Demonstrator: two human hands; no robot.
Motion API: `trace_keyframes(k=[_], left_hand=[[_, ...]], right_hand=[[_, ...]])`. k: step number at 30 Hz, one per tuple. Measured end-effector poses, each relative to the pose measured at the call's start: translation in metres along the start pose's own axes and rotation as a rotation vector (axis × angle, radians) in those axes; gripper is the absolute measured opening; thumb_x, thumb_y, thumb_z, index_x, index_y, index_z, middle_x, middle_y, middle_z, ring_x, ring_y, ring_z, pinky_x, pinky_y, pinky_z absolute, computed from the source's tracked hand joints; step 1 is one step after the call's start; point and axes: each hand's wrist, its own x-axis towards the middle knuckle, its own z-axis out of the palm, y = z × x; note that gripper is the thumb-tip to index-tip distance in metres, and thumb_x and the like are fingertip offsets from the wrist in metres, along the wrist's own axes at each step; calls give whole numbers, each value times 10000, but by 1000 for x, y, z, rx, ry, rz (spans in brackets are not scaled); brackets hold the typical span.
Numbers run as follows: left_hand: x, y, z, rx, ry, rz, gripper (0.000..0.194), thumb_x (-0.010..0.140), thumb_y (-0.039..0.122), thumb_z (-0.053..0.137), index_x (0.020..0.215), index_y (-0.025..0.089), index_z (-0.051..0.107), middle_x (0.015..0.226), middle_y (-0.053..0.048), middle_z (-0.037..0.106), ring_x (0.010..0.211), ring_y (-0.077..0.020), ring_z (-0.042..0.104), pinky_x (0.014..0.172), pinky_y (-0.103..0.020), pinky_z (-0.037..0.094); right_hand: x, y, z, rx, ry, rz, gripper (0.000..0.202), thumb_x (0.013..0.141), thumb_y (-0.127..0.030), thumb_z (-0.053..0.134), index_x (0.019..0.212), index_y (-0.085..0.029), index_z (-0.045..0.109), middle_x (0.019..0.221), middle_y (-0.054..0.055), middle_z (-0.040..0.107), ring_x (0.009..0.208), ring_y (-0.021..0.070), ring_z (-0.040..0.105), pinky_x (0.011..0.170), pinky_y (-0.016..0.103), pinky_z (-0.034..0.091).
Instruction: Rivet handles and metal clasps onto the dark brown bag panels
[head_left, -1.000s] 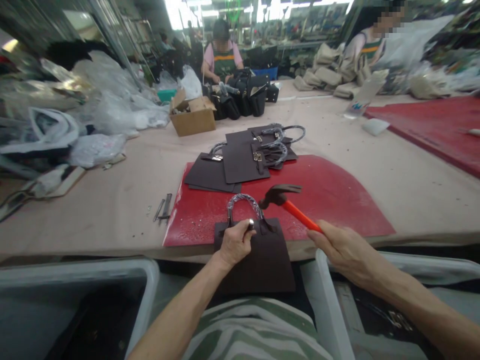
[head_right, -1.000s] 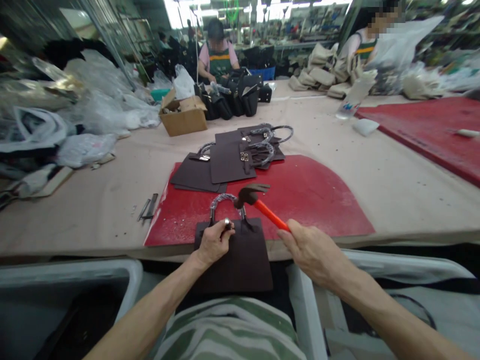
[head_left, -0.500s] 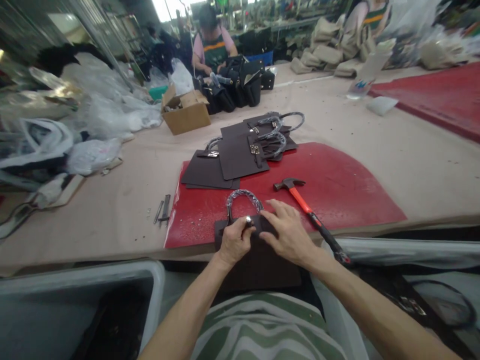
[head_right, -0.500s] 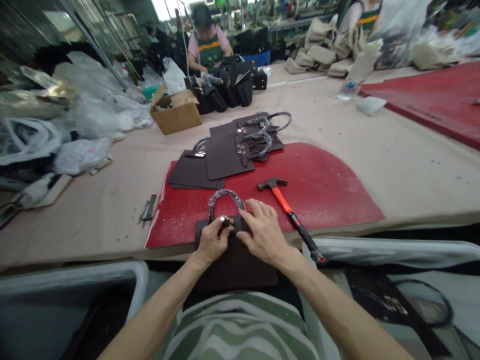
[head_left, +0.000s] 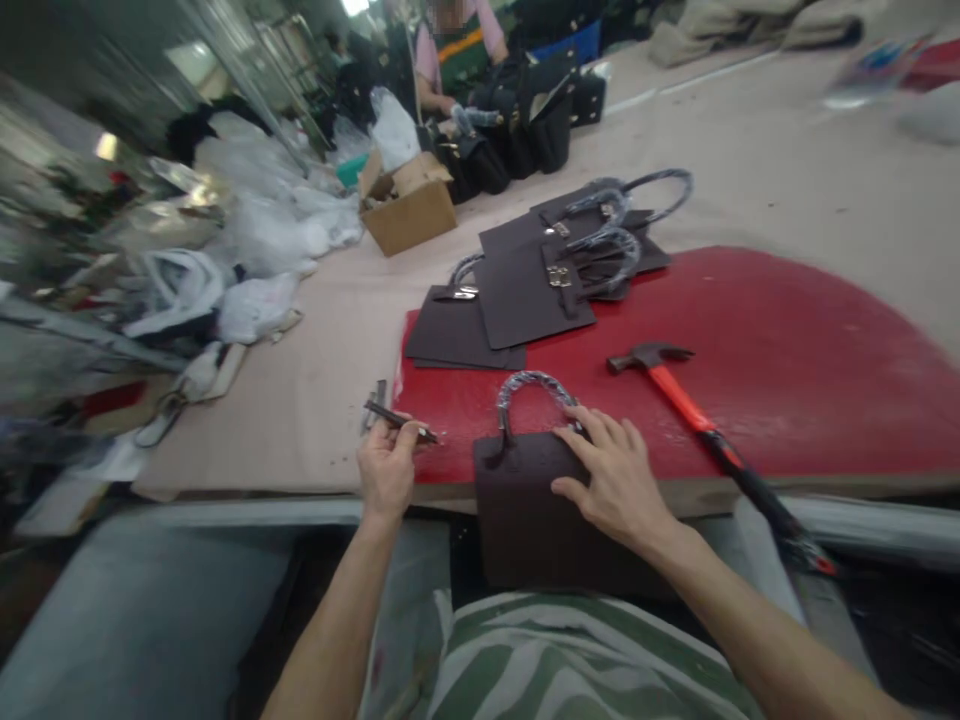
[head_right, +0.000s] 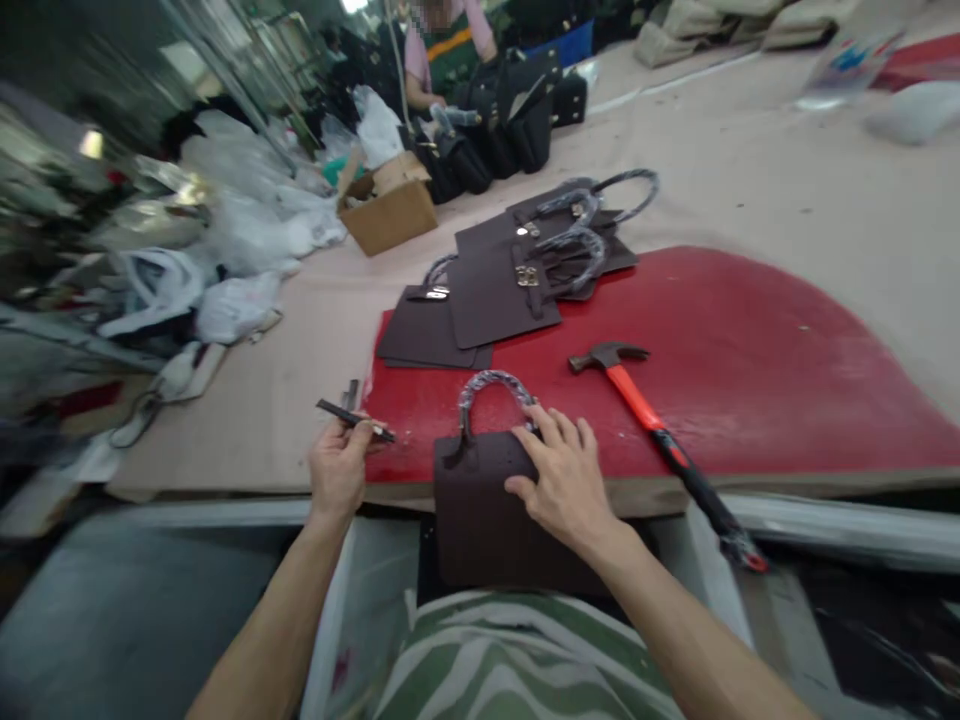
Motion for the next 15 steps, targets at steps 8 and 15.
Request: trace_keyframes(k=[8, 15], left_hand=[[98, -33, -116, 896, 88, -202, 134, 836, 265, 622, 763, 164, 671, 830, -126, 742, 933, -270, 710, 790, -303, 511], [115, -40, -105, 1074, 8, -166, 259, 904, 251, 573, 1101, 145, 704, 1212, -198, 679, 1139, -293, 652, 905, -330, 473]], right_hand=[[8, 21, 28, -106, 169, -128, 506, 880, -521, 470, 1238, -221, 663, 1411, 157, 559, 1242, 425, 511, 1013, 644, 388], [9, 23, 25, -160, 174, -164, 566, 914, -595, 390, 1246, -223, 656, 1406, 162, 557, 1212, 419, 534, 981, 636, 418]])
